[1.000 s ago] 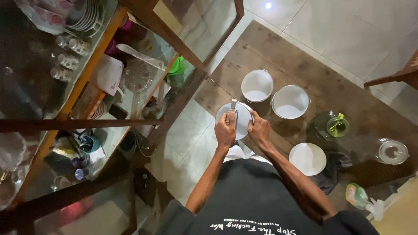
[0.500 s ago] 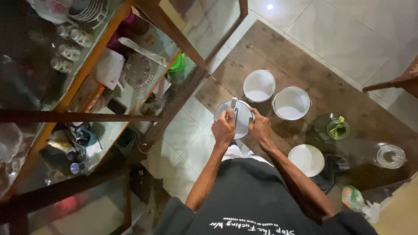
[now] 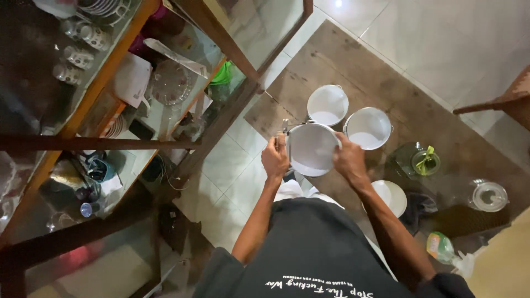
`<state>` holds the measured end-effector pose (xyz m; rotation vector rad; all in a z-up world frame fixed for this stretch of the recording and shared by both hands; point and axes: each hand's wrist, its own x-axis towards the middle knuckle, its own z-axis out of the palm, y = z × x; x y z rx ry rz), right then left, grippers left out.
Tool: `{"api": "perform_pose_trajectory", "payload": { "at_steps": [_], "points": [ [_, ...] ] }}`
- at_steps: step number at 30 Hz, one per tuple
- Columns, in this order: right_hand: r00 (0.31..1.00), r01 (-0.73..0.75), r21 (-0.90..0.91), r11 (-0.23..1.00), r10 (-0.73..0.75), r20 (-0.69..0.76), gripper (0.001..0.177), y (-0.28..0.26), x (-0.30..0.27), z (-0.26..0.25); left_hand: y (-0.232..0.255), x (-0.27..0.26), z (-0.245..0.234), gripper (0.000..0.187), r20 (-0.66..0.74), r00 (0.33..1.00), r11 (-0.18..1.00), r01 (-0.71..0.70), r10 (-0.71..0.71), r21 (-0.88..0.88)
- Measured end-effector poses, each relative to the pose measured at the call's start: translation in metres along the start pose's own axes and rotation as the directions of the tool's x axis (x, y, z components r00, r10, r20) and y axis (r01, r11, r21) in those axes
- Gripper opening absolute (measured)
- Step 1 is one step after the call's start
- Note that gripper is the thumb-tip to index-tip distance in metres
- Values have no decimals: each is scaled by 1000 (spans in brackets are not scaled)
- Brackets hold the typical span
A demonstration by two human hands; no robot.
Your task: Cleaning bowls with a cloth and placing them on a table
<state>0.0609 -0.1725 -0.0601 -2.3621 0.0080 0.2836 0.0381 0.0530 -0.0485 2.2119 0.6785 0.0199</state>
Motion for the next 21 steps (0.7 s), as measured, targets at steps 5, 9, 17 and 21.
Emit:
{"api": "perform_pose_trajectory", "payload": {
  "at_steps": [5, 9, 17, 21],
  "points": [
    [985, -173, -38, 984, 174, 10, 41, 83, 15, 1, 4, -1, -1, 52, 2, 1000, 1000, 11, -11, -13],
    [969, -177, 100, 979, 191, -156, 39, 143, 39, 0, 5, 1, 1, 57, 23, 1000, 999, 4, -3, -48],
    [792, -221, 472, 854, 439, -425, 44, 155, 146, -39, 24, -1, 0, 53, 53, 997, 997, 65, -63, -33],
    [703, -302, 355, 885, 458, -544, 43, 217, 217, -5, 24, 0, 12, 46, 64, 993, 995, 97, -97, 1]
  ]
}}
